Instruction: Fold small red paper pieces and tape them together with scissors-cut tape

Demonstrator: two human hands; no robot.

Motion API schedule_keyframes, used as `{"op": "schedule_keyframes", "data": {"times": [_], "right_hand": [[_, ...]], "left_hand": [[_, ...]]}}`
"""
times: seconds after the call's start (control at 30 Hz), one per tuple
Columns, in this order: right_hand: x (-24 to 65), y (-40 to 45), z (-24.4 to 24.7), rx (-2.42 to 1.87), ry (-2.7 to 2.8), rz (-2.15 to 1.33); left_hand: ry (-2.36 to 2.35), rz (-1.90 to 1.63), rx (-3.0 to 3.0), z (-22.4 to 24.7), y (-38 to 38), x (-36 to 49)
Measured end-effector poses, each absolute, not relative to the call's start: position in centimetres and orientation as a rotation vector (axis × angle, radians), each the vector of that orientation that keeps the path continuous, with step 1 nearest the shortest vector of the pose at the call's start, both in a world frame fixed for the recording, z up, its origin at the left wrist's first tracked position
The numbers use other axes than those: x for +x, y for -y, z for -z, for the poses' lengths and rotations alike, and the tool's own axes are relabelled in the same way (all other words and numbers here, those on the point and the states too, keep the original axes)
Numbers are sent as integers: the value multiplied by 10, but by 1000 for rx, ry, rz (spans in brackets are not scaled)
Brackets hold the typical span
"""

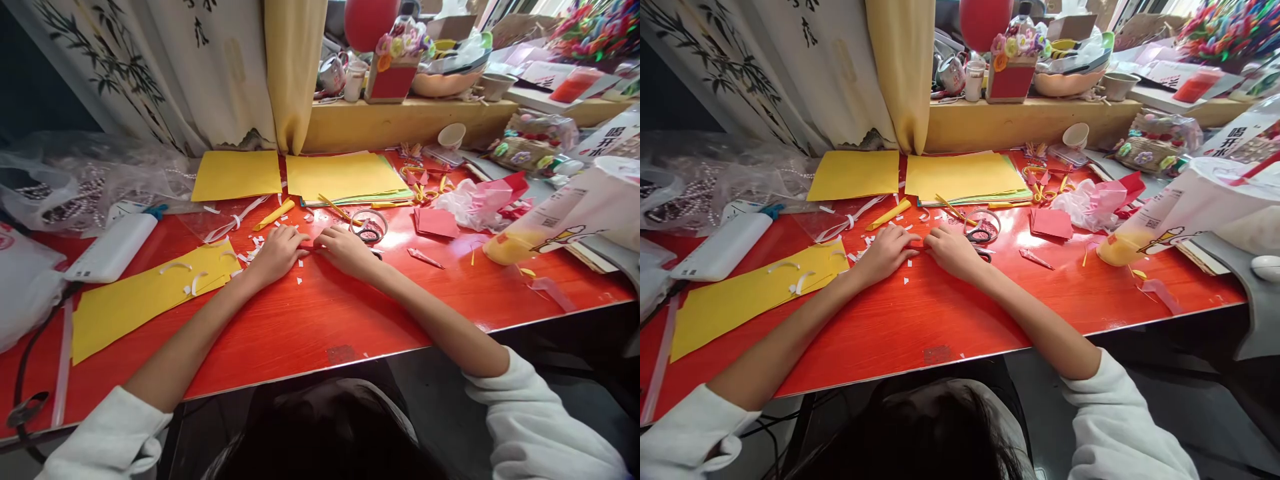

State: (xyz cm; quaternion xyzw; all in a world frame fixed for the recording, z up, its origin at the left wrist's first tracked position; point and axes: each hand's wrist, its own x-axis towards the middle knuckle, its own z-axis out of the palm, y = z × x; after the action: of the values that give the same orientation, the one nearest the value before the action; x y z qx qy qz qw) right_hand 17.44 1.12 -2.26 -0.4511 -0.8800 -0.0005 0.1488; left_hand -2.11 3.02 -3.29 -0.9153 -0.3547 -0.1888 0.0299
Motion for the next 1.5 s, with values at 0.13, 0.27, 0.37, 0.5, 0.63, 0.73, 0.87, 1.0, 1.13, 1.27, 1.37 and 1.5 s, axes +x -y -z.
{"op": "schedule_keyframes", "data": {"times": [0.13, 0.27, 0.37, 0.5, 0.63, 0.73, 0.87, 1.0, 1.13, 1.27, 1.37, 1.5], "right_hand": [[181, -8, 24, -1253, 2252, -199], [177, -4, 16, -1091, 1734, -849], [172, 1, 11, -957, 1605, -1116], [172, 6, 8, -959, 1596, -1093], [170, 8, 7, -976, 1654, -1139], [169, 9, 5, -1019, 1709, -1085], [185, 2, -8, -1101, 1581, -938], [221, -15, -21, -1157, 1326, -677], [245, -29, -22, -1221, 1151, -717], [249, -32, -19, -1375, 1299, -770], [248, -28, -20, -1680, 1574, -544], [249, -18, -22, -1982, 1858, -295]], "left_hand": [[1297, 863, -2926, 27, -25, -19], [1935, 1589, -2998, 17, -17, -12], [2024, 1807, -3240, 8, -9, -7], [2318, 1596, -3416, -2, 0, -2], [2397, 1578, -3422, -4, 3, -1], [2315, 1414, -3461, -1, 1, -2], [1933, 1086, -3294, 5, 0, -5], [1545, 949, -2943, 15, -3, -7], [1249, 585, -2947, 28, -5, -7], [1074, 369, -2992, 33, -4, -6], [1053, 393, -2943, 34, -3, -6], [974, 464, -2831, 32, -3, -6]]}}
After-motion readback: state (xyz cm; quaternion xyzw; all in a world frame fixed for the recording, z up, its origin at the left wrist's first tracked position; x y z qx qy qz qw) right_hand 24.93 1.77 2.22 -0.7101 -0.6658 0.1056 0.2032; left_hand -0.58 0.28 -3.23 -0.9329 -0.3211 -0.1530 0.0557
